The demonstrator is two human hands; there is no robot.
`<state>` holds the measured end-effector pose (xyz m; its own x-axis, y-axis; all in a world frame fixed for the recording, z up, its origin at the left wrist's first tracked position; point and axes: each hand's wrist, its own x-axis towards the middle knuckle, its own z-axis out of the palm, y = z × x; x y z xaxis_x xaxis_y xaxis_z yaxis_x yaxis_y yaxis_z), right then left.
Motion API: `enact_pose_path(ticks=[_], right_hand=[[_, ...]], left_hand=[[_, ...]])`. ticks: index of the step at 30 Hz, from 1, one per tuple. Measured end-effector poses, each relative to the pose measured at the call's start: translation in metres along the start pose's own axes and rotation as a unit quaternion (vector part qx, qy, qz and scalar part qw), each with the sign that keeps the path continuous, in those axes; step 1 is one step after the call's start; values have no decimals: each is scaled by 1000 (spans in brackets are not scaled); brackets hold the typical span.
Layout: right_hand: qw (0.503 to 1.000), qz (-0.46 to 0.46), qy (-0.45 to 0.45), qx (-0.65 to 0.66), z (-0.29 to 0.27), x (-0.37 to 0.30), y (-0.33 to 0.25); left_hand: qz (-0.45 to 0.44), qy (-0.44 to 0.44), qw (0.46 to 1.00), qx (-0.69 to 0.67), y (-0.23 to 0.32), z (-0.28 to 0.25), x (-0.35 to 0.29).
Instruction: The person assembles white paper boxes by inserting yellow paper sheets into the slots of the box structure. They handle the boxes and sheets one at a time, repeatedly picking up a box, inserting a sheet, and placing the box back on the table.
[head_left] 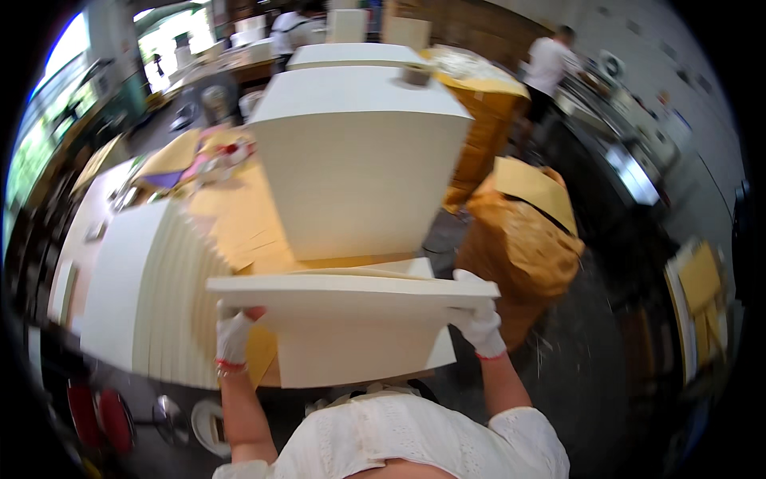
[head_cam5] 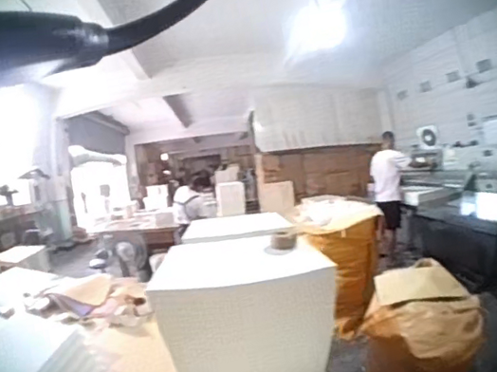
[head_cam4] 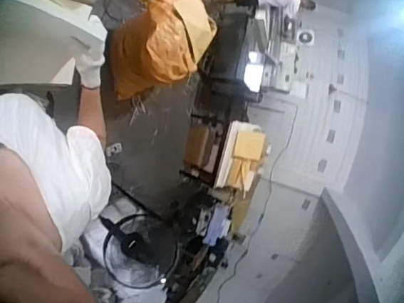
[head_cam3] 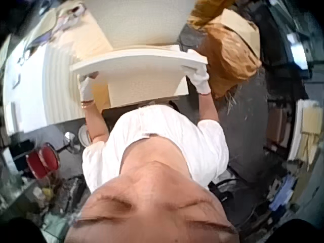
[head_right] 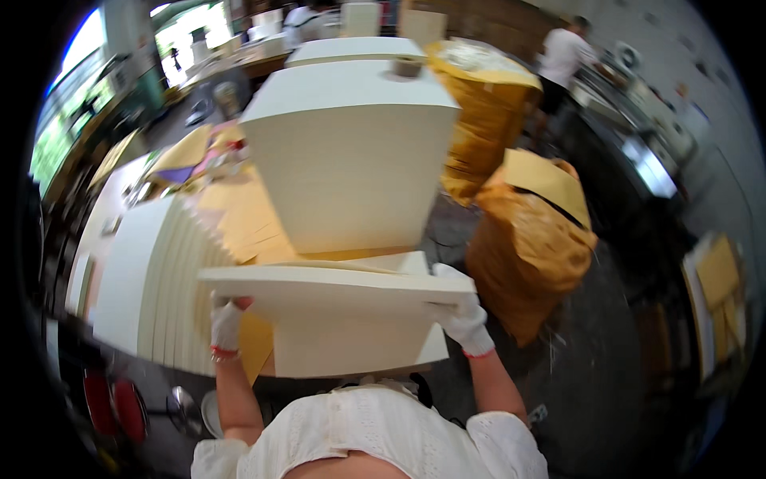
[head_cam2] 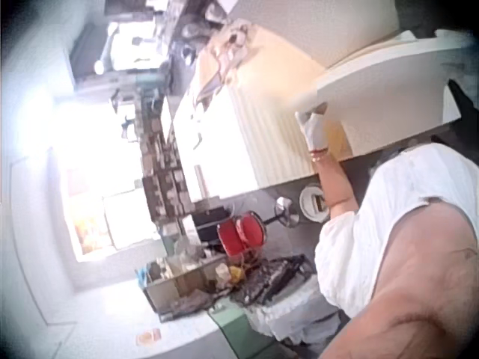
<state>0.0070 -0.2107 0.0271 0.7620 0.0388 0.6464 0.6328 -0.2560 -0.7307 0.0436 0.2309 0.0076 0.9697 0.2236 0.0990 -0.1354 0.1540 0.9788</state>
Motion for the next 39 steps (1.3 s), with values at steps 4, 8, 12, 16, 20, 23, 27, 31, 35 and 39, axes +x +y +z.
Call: enact_pose_path(ticks=[4,8,12,16,20,23,27,31,35,39], right_hand=[[993,65,-12,100,-6,4,-9],[997,24,-7,69,-10,1,-10],[994,-79,-54,-48,-6,1,6],[974,214,-70,41,-16,-36,36],[985,166,-47,-13,-22,-55,56],[991,84,-71,-76,-28,-32,77],[990,58,-89,95,-17,65,50],[977,143,-157,31,59,190,-34],[943,41,-328,47,196,285,-115],[882,-24,-461,90,329,351,-160]], left_hand=[[79,-14,996,47,-3,8,6],[74,-23,996,47,-2,9,5],[16,-22,998,49,-6,-10,-6],[-19,-50,998,37,-2,-2,-9],[-31,-113,991,-61,16,9,-10],[11,-108,993,-39,36,4,-23],[79,-84,993,-6,78,-17,-57],[78,52,995,15,158,-41,-101],[83,115,982,-126,193,-101,-114],[48,199,962,-183,206,-169,-102]])
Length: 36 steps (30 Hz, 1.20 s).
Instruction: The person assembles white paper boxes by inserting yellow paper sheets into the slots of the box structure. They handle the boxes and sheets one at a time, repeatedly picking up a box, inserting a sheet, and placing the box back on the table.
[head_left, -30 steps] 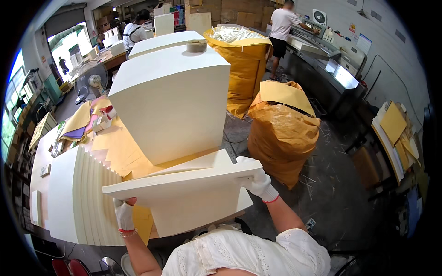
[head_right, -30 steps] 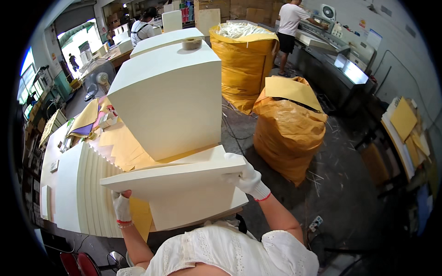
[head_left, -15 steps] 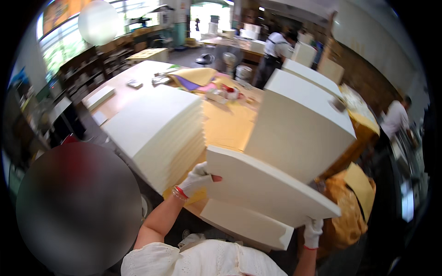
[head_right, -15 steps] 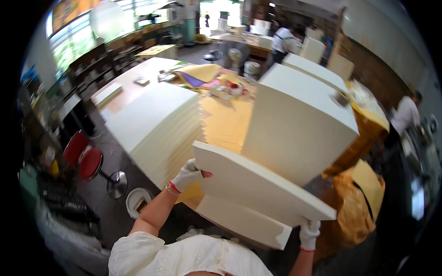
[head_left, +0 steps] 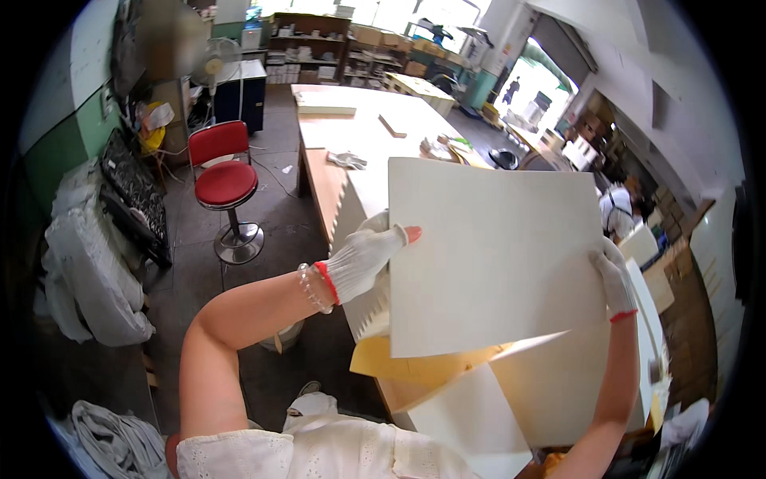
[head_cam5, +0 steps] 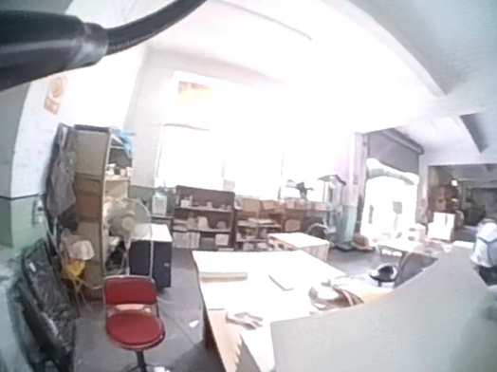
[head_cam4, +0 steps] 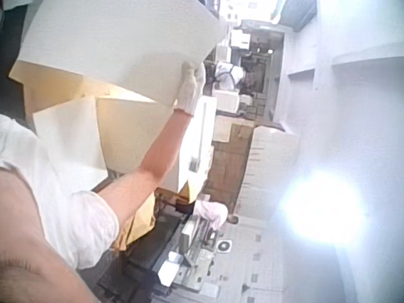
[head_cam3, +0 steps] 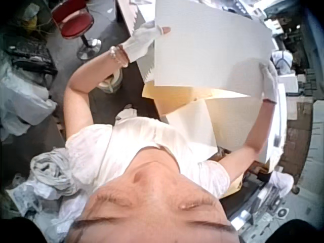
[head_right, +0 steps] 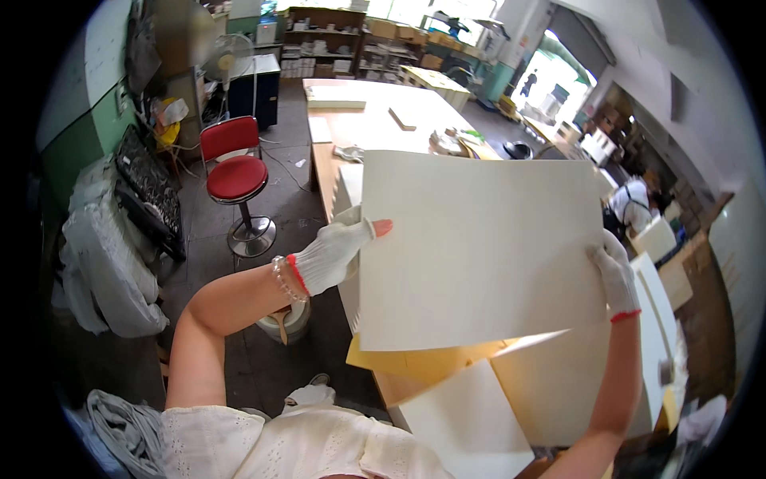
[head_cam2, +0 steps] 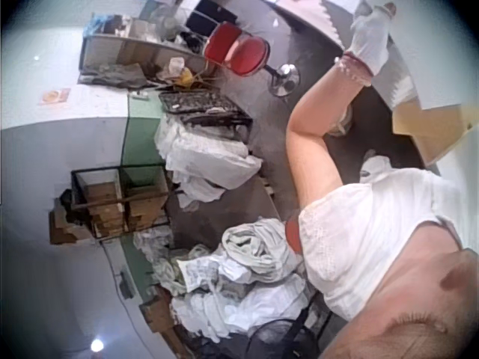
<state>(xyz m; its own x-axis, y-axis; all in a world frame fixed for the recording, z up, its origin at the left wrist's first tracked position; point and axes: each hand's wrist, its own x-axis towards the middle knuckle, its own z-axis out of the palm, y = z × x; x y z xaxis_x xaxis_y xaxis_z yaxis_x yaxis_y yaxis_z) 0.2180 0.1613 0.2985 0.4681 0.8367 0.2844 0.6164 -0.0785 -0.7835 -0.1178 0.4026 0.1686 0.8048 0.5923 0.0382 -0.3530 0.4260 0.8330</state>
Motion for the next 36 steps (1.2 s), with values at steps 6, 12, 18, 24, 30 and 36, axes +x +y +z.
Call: enact_pose_path(ticks=[6,12,18,24,30,36], right_hand=[[991,19,-127,-32,46,154,26],[973,125,-192,-41,88,207,74],[965,161,-198,-51,104,223,109],[959,175,-218,-52,104,239,103],[954,138,-246,-102,86,259,144],[944,216,-230,-93,106,240,124]], left_hand=[[-28,78,996,-32,19,-48,51],[-118,131,974,141,10,-87,82],[-194,33,978,72,36,-96,71],[-194,27,980,48,44,-101,75],[-57,-171,844,505,79,-130,68],[47,-18,910,412,69,-154,56]])
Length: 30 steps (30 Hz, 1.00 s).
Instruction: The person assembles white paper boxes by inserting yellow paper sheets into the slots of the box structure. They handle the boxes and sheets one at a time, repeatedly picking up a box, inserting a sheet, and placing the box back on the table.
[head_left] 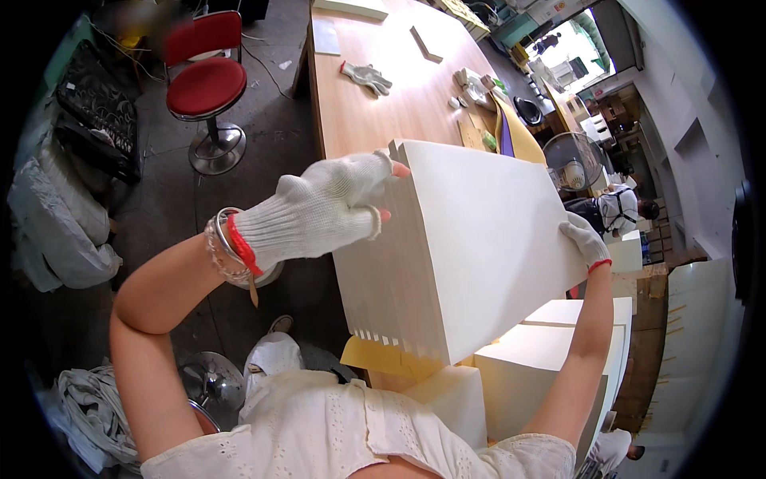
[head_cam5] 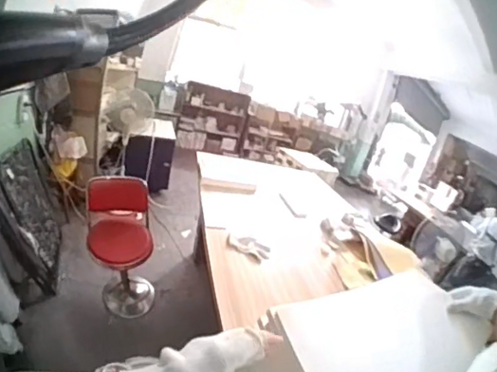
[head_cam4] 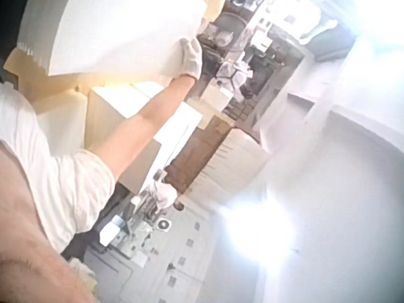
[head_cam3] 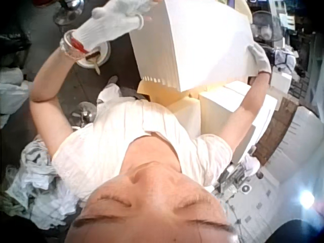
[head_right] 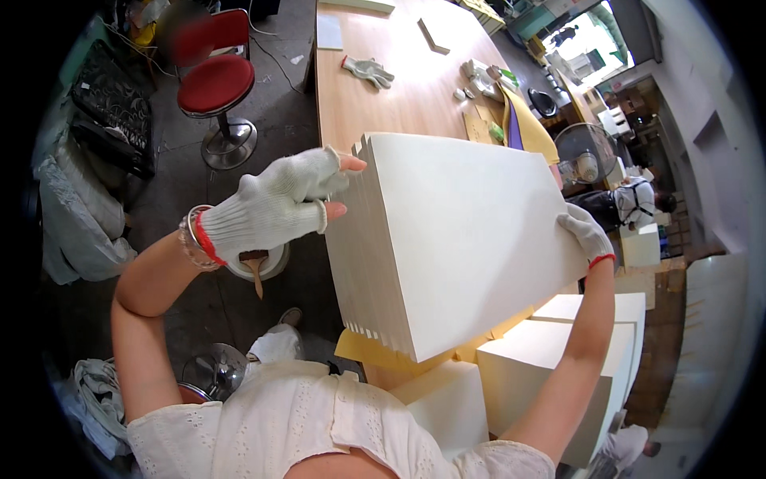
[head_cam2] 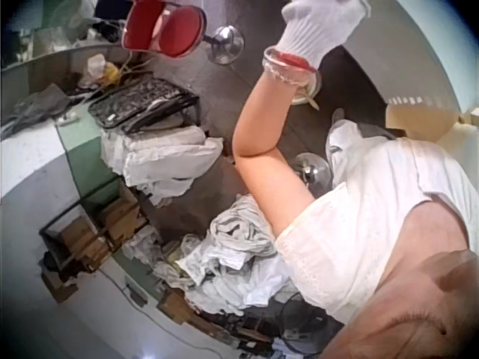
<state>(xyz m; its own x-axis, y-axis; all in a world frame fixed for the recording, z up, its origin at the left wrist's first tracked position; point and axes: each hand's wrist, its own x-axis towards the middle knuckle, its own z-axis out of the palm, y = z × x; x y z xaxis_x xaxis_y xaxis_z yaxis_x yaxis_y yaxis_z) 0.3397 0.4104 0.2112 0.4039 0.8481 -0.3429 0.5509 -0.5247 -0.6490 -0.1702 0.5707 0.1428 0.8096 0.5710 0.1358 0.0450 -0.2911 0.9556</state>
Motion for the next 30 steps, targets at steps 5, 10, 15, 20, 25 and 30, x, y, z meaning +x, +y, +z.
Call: enact_pose_path(ticks=[5,10,15,20,25,30], right_hand=[[1000,5,-3,-4,4,2,-16],[1000,13,-5,10,4,5,-8],[1000,7,-3,30,4,5,5],[998,26,24,44,15,5,-2],[999,-10,13,34,4,15,24],[995,9,-12,99,-4,10,38]], left_hand=[[285,171,917,220,-57,23,25],[260,193,919,225,-67,30,39],[262,276,898,222,-72,28,56],[242,216,908,265,-76,17,59],[201,188,921,274,-69,14,58],[293,194,904,244,-40,44,14]])
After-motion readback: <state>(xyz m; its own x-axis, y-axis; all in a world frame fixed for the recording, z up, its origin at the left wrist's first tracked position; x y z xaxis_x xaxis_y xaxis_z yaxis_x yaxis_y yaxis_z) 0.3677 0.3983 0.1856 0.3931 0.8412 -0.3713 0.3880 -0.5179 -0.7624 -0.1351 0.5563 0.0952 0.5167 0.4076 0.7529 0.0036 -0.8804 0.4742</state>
